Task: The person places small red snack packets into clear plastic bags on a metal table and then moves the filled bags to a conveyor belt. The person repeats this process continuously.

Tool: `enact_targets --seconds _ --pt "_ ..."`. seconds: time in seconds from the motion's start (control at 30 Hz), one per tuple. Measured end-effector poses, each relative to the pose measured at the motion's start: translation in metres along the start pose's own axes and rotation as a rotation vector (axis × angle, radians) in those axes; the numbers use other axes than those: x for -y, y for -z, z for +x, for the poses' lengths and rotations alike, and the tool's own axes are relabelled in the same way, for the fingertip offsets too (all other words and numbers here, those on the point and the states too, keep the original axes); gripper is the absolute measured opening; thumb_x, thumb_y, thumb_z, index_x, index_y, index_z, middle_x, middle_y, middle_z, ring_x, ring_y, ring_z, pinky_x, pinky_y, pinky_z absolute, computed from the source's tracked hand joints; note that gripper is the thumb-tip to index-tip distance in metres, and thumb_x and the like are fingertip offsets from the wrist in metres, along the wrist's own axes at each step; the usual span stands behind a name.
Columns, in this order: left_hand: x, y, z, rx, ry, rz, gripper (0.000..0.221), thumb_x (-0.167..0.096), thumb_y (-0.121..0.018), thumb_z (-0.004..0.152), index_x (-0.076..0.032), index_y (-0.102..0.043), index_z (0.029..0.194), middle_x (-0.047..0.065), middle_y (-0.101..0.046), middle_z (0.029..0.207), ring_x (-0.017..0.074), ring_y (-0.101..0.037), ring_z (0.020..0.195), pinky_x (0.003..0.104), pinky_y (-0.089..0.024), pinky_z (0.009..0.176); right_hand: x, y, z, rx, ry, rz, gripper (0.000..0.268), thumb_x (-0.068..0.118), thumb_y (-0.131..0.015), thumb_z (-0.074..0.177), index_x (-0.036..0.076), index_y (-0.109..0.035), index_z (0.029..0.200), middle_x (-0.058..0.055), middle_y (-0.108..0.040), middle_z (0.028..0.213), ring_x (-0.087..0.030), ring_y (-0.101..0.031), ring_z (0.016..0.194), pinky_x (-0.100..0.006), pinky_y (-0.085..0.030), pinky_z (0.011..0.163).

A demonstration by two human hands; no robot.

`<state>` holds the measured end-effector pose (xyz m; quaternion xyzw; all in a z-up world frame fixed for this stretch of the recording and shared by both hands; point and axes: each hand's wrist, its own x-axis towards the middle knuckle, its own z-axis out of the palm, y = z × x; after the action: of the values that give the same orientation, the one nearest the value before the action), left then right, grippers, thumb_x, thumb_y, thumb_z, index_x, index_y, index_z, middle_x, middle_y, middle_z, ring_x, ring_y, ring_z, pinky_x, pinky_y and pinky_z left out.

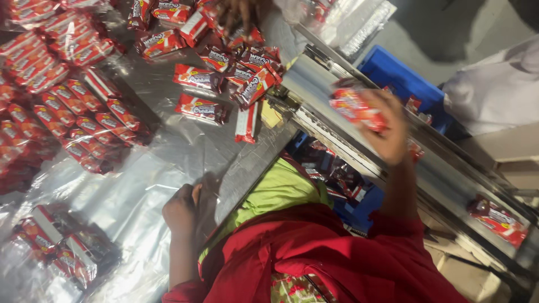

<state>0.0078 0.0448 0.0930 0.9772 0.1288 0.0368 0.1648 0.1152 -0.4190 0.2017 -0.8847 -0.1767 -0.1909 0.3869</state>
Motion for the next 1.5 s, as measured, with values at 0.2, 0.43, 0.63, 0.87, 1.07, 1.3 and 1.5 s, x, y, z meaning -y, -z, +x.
enact_targets --seconds 0.2,0.43,0.63,0.87,1.07,1.3,1.5 --pt "-0.009 -0.028 -0.001 -0.023 -0.308 -0.457 0.025 -0.006 -0.064 0.084 -0.005 -0.065 0.109 0.019 -0.068 0.102 0.0393 -0.068 0.092 0.047 -0.054 0.078 0.003 -0.009 0.015 0.085 -0.031 -0.341 0.097 0.008 -0.089 0.076 0.007 -0.038 0.16 -0.022 -0.047 0.153 -0.041 -0.049 0.137 -0.047 -0.045 0.11" --pt "-0.023 -0.076 -0.003 -0.075 -0.309 -0.356 0.02 -0.009 -0.065 0.089 -0.005 -0.064 0.109 0.021 -0.069 0.097 0.0403 -0.069 0.092 0.048 -0.055 0.076 0.091 -0.154 -0.018 0.356 0.195 0.557 0.104 0.012 -0.088 0.076 0.013 -0.028 0.161 -0.017 -0.036 0.162 -0.035 -0.039 0.148 -0.051 -0.038 0.118" --pt "-0.004 -0.002 0.022 -0.105 0.19 -0.813 0.015 -0.019 -0.055 0.106 -0.007 -0.063 0.11 0.014 -0.071 0.075 0.0307 -0.072 0.066 0.04 -0.053 0.061 0.134 -0.235 -0.067 0.582 0.422 -0.227 0.091 0.011 -0.08 0.072 0.026 -0.044 0.154 -0.016 -0.047 0.157 -0.039 -0.059 0.12 -0.044 -0.053 0.096" --pt "-0.025 0.035 -0.028 -0.289 -0.151 -0.648 0.035 -0.014 -0.079 0.078 0.0 -0.063 0.107 0.019 -0.066 0.089 0.0344 -0.066 0.074 0.043 -0.053 0.064 0.088 -0.304 -0.057 0.705 -0.465 0.753 0.032 0.01 -0.077 0.092 0.015 -0.068 0.122 -0.008 -0.077 0.114 -0.019 -0.073 0.098 -0.036 -0.06 0.089" --pt "0.01 -0.019 -0.054 -0.288 -0.08 -1.201 0.02 -0.024 -0.066 0.106 -0.005 -0.062 0.103 0.017 -0.065 0.102 0.0344 -0.063 0.094 0.044 -0.052 0.093 0.058 -0.359 -0.084 0.364 -0.986 1.462 0.041 0.015 -0.078 0.09 0.005 -0.056 0.123 -0.007 -0.069 0.111 -0.019 -0.07 0.102 -0.037 -0.059 0.086" --pt "-0.007 -0.061 -0.026 -0.22 -0.235 -0.471 0.051 -0.043 -0.077 0.076 -0.001 -0.058 0.1 0.016 -0.067 0.083 0.0403 -0.066 0.069 0.05 -0.05 0.058 0.074 -0.288 -0.075 0.546 0.249 0.012 0.087 0.046 -0.078 0.09 -0.017 -0.044 0.14 -0.033 -0.059 0.118 -0.048 -0.059 0.106 -0.053 -0.051 0.091" --pt "-0.021 -0.052 -0.013 -0.235 -0.231 -0.219 0.028 -0.033 -0.071 0.095 -0.011 -0.056 0.085 0.01 -0.066 0.078 0.0348 -0.066 0.062 0.047 -0.052 0.055 0.036 -0.14 0.035 0.187 -0.077 -0.254 0.067 0.036 -0.076 0.089 0.007 -0.053 0.145 -0.025 -0.049 0.149 -0.044 -0.048 0.132 -0.05 -0.043 0.106"
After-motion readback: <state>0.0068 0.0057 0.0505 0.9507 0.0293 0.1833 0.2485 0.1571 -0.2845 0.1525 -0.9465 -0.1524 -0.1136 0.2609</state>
